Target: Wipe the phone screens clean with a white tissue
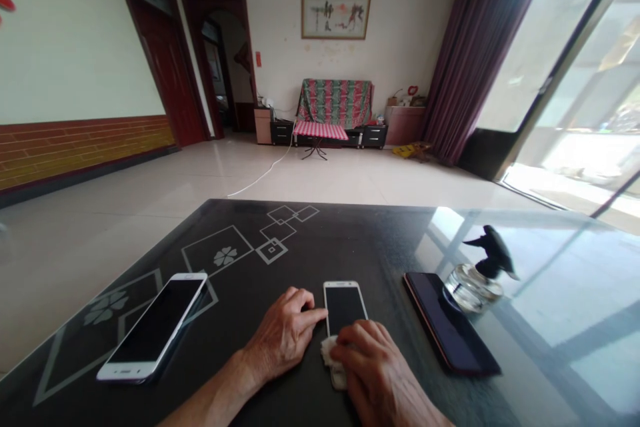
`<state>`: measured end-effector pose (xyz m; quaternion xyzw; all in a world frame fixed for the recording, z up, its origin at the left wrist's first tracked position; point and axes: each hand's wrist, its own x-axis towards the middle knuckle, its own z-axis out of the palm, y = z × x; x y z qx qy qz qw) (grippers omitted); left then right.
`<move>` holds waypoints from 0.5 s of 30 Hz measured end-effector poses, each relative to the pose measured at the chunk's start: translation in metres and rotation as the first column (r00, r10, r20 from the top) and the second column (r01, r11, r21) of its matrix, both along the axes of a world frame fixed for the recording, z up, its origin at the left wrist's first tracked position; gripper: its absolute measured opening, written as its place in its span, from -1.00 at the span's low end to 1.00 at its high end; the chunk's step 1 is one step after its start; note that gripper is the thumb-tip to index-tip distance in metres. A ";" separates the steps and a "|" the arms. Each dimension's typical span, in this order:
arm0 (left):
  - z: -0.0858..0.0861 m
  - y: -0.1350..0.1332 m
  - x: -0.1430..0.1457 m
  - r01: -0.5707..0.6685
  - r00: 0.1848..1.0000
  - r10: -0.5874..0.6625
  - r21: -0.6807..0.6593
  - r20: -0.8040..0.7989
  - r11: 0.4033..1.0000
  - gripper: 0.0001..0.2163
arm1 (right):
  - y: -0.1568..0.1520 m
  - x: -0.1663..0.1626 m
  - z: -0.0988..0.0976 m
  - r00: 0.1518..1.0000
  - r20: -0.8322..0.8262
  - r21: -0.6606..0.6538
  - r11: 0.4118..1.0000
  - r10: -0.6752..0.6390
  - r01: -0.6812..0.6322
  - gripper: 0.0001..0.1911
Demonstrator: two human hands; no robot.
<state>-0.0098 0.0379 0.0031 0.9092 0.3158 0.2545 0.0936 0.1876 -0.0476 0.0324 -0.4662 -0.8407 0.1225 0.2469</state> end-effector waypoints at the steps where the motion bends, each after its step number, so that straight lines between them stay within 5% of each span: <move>1: 0.000 0.000 0.000 0.004 1.000 -0.004 0.007 0.005 1.000 -0.66 | 0.000 0.003 -0.002 0.999 -0.006 0.011 0.999 -0.034 0.034 -0.72; 8: -0.001 0.000 -0.001 0.000 1.000 0.000 0.015 0.002 1.000 -0.68 | 0.002 0.021 -0.011 0.970 -0.002 0.094 0.966 -0.242 0.241 -0.71; 15: 0.001 -0.001 0.001 -0.004 1.000 0.004 0.003 0.006 1.000 -0.67 | -0.009 -0.002 -0.021 0.995 0.049 0.179 0.981 -0.087 0.076 -0.78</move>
